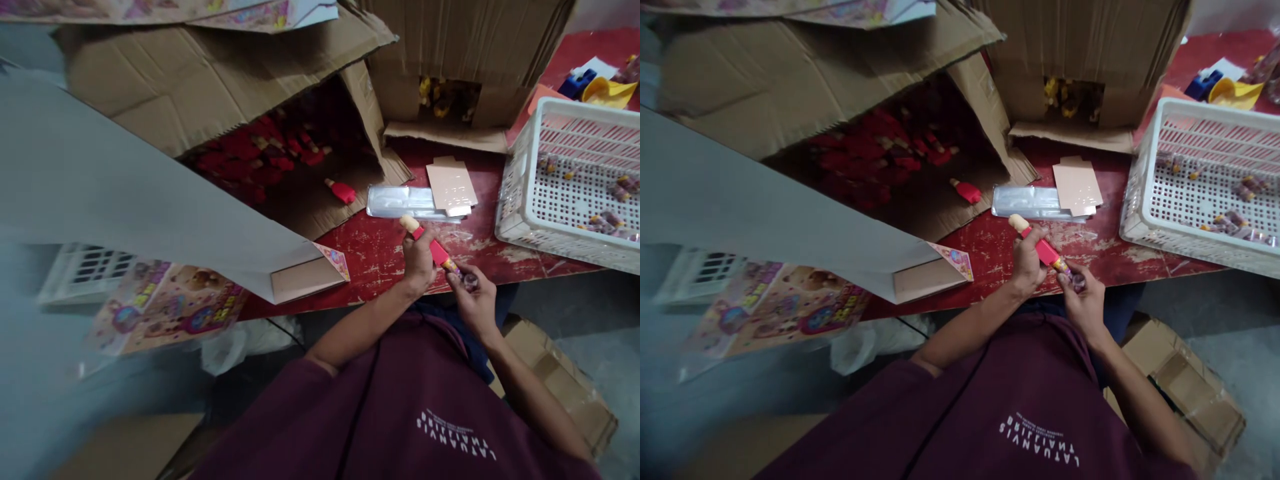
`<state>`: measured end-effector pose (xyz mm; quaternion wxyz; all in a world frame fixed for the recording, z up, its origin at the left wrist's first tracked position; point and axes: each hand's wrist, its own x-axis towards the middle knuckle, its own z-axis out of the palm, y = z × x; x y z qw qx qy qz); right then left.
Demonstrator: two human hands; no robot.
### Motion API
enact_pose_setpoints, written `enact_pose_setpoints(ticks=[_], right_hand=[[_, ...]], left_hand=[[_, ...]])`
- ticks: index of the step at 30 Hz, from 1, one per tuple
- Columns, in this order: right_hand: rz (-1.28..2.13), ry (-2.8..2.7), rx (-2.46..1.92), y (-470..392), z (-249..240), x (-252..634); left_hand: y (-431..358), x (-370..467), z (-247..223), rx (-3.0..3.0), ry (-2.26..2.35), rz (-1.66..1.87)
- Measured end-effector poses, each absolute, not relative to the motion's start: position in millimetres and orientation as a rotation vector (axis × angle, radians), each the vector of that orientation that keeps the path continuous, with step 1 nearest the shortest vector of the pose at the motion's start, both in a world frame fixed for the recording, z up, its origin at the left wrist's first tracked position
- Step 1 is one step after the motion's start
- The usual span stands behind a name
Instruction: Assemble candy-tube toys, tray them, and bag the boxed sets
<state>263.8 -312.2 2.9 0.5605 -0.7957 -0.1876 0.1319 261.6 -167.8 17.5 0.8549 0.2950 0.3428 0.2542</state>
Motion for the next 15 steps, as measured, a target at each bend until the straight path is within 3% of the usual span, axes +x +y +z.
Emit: enact_pose_setpoints(ticks=[2, 4, 6, 10, 12, 15], right_hand=[[0.824, -0.205, -1.581, -314.0, 10.2, 265.8], [1.086, -0.096, -1.388, -314.5, 11.9, 264.6], [0.909, -0.103, -1.506, -312.3, 7.5, 258.5], [0.1, -0.224, -1.871, -303.4, -8.2, 242.8], [0.188, -0.152, -1.799, -300.6, -13.2, 240.2], [0.7, 0.069, -1.466, -300.7, -16.3, 242.6]], left_hand=[[-165.8, 258.5, 17.6, 0.657, 0.674, 0.484], [-162.6, 256.6, 15.7, 0.668, 0.633, 0.414], [-159.5, 256.6, 12.0, 0.669, 0.674, 0.4], [-158.0, 258.2, 5.7, 0.638, 0.789, 0.462], [-158.7, 257.9, 5.0, 0.633, 0.758, 0.482], [-157.0, 257.0, 3.9, 0.645, 0.686, 0.447]])
